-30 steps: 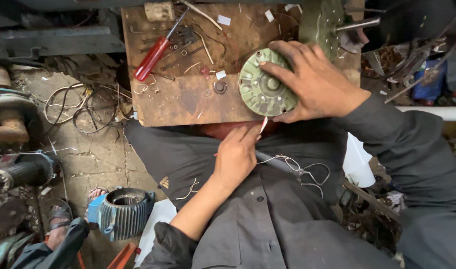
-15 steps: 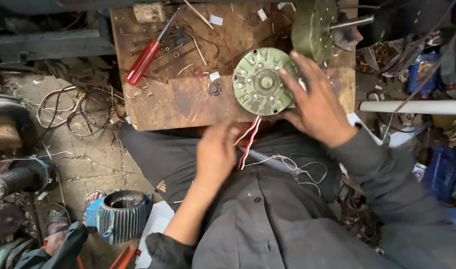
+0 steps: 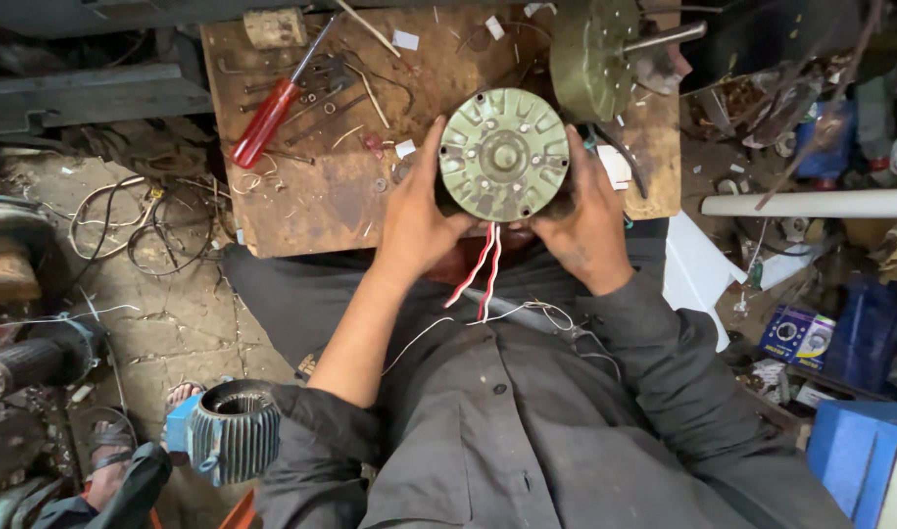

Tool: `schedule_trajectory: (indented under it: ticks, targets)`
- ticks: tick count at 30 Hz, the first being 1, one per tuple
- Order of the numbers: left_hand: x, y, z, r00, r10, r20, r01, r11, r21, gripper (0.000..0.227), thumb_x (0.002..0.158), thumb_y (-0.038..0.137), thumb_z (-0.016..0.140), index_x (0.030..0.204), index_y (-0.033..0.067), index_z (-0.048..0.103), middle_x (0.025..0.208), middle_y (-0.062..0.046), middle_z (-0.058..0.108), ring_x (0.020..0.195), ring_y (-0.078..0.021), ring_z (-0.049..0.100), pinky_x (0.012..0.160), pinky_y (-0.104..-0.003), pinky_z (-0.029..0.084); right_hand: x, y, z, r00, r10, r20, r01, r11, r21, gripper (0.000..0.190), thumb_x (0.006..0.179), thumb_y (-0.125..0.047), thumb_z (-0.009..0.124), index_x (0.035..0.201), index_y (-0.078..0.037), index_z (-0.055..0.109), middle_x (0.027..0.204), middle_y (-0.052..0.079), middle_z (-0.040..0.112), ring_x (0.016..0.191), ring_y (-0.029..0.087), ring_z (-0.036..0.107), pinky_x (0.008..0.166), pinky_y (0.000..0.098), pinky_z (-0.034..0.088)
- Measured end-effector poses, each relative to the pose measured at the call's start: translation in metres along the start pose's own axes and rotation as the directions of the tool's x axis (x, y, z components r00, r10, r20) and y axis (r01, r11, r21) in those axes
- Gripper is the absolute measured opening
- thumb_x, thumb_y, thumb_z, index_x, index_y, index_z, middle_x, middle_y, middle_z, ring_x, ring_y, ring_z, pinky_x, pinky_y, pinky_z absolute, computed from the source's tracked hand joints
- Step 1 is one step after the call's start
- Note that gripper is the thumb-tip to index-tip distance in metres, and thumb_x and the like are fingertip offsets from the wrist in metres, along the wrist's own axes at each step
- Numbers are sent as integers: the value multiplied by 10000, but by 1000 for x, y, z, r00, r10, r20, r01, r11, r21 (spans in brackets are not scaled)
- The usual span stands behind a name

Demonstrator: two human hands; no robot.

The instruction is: The person assembles an electric motor by inserting a stator into a rotor housing and securing it with a metal band. They use a wrench to tighten the band and a hammer to tap the assembly into place.

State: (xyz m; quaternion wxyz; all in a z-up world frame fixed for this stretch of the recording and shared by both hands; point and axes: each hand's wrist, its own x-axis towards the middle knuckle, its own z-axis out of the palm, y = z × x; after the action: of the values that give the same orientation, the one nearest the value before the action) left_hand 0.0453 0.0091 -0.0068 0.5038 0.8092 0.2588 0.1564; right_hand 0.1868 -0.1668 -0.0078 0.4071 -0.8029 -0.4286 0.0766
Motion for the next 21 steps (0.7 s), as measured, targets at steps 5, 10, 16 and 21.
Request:
schedule_trajectory:
  ticks: [5, 10, 16, 21]
  targets:
    - [-17, 13, -38, 1000, 9, 21, -8, 1000, -14, 1175, 555, 180, 993, 1564, 143, 390, 1427, -151, 653, 1338, -318, 649, 1109, -395, 515, -3, -53, -18, 999, 50, -3, -49, 994, 94, 1088, 669, -147, 991, 1566, -10, 389, 1388, 217, 598, 1214, 331, 678, 995, 377, 583]
    - [-39, -9, -15, 1000, 1, 1, 0, 622, -783, 1124, 647, 294, 964, 1604, 182, 384, 1568, -106, 473, 1460, -310, 459, 1291, -483, 353, -30, -114, -45, 999, 35, -1, -35, 999, 39, 1039, 631, -185, 975, 1470, 46, 408, 1158, 218, 690, 1022, 281, 728, 844, 374, 597]
    - [-84, -15, 47, 955, -78, 288, 238, -385, -892, 1027, 838, 744, 653, 1604, 129, 355, 1602, -146, 441, 1462, -358, 438, 1210, -569, 358, -75, -125, -62, 995, -43, 90, 36, 997, 72, 928, 718, -268, 942, 1454, 4, 446, 988, 106, 753, 857, 187, 775, 765, 283, 620]
    - [-73, -12, 42, 855, 34, 518, 503, -296, -812, 947, 926, 631, 647, 1631, 99, 308, 1599, -173, 411, 1437, -351, 434, 1203, -552, 378, -39, -88, -100, 933, -350, 87, 358, 927, -111, 1198, 509, -584, 913, 1484, -92, 422, 1437, 232, 494, 1350, 419, 519, 1161, 534, 470]
